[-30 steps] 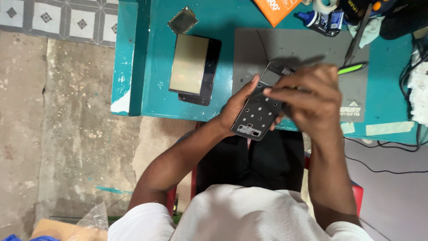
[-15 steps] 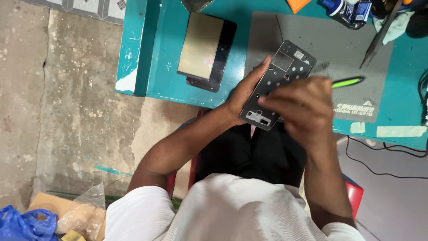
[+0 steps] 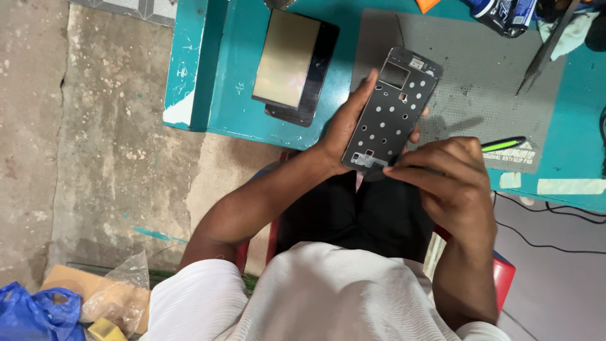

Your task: The person applies liquid from a bottle onto a smartphone screen and wipes it with a cloth. They then use a metal prying tool to separate the screen assembly from the phone's frame, removing the screen and placing it on the table. Finally, they use the tool to scrape adhesive residue from the phone's frame.

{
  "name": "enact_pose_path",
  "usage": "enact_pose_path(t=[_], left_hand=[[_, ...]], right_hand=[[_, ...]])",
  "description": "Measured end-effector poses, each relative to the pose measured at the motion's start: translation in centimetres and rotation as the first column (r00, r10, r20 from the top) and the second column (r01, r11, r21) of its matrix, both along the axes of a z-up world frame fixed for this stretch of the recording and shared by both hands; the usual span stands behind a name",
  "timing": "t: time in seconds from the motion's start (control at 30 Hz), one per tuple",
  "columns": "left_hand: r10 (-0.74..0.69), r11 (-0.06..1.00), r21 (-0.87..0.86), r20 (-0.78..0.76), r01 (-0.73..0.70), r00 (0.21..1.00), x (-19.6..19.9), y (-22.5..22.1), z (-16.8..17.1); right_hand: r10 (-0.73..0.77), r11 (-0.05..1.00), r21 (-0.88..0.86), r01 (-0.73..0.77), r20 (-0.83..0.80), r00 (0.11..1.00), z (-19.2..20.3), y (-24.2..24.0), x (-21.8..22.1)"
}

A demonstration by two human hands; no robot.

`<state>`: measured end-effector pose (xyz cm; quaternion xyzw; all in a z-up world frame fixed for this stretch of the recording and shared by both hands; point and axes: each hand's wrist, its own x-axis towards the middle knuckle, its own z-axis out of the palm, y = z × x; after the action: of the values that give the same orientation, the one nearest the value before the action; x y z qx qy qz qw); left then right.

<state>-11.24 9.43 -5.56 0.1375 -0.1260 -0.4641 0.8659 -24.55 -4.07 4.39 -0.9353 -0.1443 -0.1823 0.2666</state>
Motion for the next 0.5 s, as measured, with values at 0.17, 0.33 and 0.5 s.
enact_pose_path(t=[0.17, 0.33, 0.5], left_hand=[[-0.017, 0.999, 0.045, 0.022, 0.016, 1.0, 0.2, 0.0, 0.5], [0.031, 0.994, 0.1, 0.113, -0.042, 0.993, 0.1, -0.3, 0.3], [0.001, 0.99, 0.137, 0.209, -0.03, 0.978, -0.1, -0.1, 0.0]], right_hand=[[-0.189, 0.982, 0.003, 0.19, -0.053, 0.98, 0.2, -1.8, -2.0], [-0.395, 0.914, 0.075, 0.399, -0.055, 0.917, 0.4, -4.1, -3.6], [-0.675, 0.676, 0.348, 0.649, -0.06, 0.735, 0.5, -6.8, -1.6]])
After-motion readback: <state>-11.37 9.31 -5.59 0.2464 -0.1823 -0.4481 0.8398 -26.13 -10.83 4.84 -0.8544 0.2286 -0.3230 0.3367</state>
